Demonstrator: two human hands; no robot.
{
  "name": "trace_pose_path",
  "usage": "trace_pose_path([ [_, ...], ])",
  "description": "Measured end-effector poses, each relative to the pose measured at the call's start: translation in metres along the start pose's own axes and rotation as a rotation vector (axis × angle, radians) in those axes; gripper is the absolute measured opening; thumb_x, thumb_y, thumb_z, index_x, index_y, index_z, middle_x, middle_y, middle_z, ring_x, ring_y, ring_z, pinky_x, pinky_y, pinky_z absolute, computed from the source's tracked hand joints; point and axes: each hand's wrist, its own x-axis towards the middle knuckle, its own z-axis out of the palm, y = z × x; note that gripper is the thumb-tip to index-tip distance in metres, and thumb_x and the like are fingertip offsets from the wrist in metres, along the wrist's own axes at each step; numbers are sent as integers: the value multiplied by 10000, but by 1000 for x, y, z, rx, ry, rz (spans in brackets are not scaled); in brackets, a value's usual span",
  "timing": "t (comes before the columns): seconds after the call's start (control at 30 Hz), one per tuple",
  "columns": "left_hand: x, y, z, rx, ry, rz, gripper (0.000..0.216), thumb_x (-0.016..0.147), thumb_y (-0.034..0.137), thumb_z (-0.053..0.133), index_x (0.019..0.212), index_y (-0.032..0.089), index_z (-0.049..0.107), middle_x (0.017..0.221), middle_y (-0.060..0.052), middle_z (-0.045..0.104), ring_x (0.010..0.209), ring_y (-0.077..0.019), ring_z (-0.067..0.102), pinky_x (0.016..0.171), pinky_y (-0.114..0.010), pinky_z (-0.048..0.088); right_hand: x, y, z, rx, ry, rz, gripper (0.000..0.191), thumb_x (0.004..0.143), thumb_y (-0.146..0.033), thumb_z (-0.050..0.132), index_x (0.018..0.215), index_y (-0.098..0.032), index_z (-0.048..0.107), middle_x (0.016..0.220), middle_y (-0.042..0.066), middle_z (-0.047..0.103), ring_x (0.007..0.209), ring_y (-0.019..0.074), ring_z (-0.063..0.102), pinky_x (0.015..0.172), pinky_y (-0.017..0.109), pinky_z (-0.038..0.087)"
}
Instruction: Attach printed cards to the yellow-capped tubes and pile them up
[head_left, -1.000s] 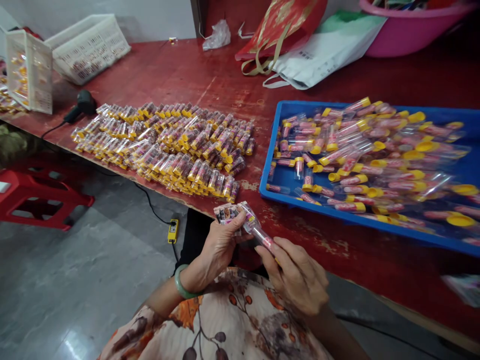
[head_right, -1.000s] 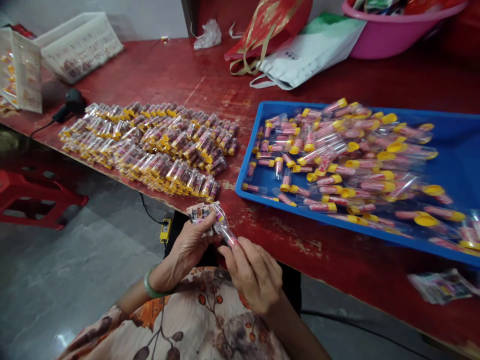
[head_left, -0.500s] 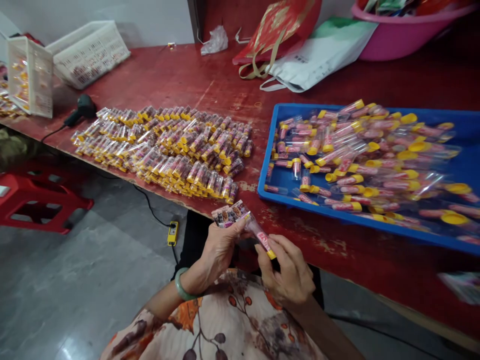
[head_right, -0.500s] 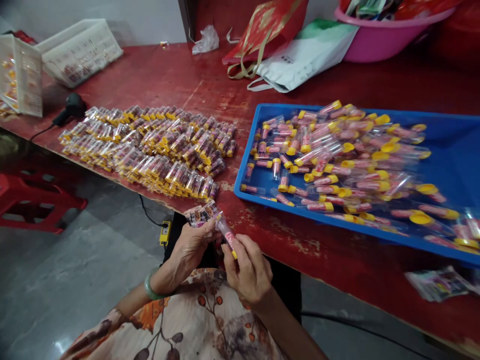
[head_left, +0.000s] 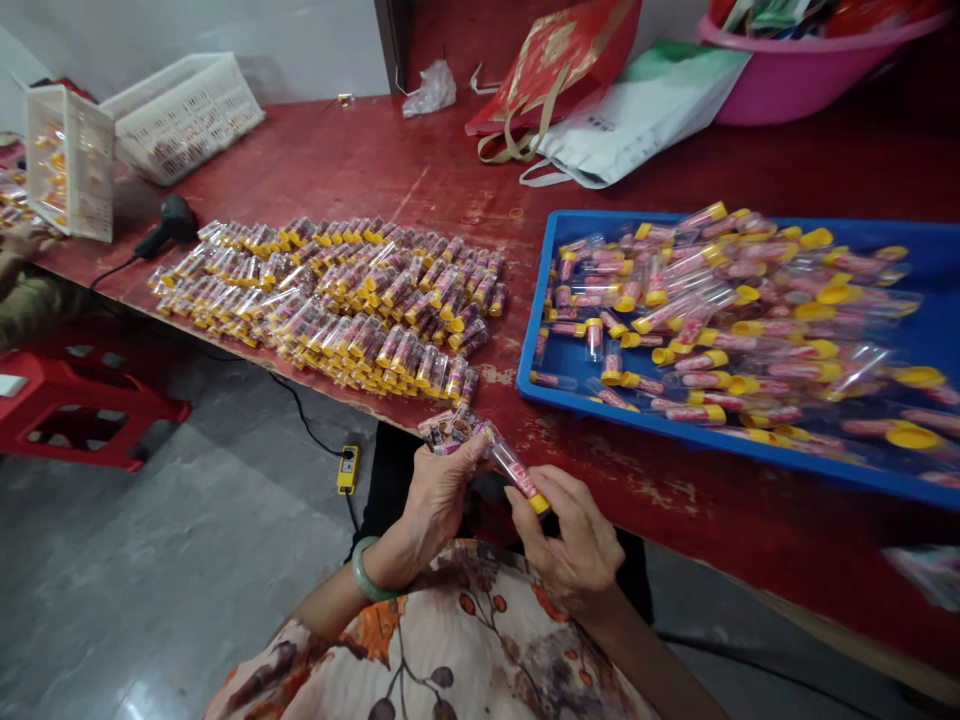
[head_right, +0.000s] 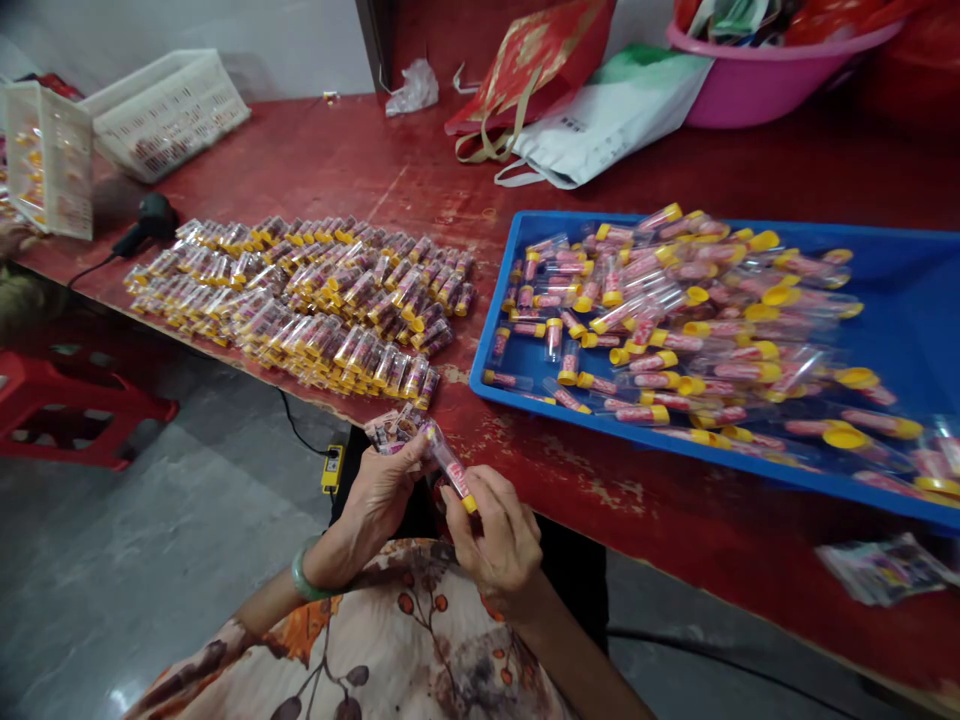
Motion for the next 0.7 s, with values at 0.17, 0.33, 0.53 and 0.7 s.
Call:
trace_pose_path([
  [0.17,0,0,-4,40,-66,8,280,597,226,869,801,109,717,761,-36,710,650,-125,642,661,-242,548,5,-6,0,-83,-29,-72,382,777,-101,735,1132,-122,594,982,123,683,830,175,676,732,262,564],
  [0.33,2,7,-2,2,-26,-36,319,614,263,861,859,127,709,842,-50,713,710,-153,658,665,-272,554,7,-5,-3,249,21,245,232,812,-119,668,1025,-203,636,931,59,677,848,195,663,745,311,553],
  [0.53,6,8,-3,63,52,9,393,531,237,896,849,105,706,822,-66,710,694,-161,650,692,-287,545,8,8,-7,776,-140,1102,194,838,-370,645,830,-180,682,736,21,638,630,147,594,555,239,463],
  [0.7,-1,0,-7,167,-7,39,311,529,231,893,734,108,694,690,-25,672,598,-119,590,628,-249,505,16,4,6,1026,-311,1326,301,707,-421,762,835,-157,694,645,4,604,563,125,540,525,221,424],
])
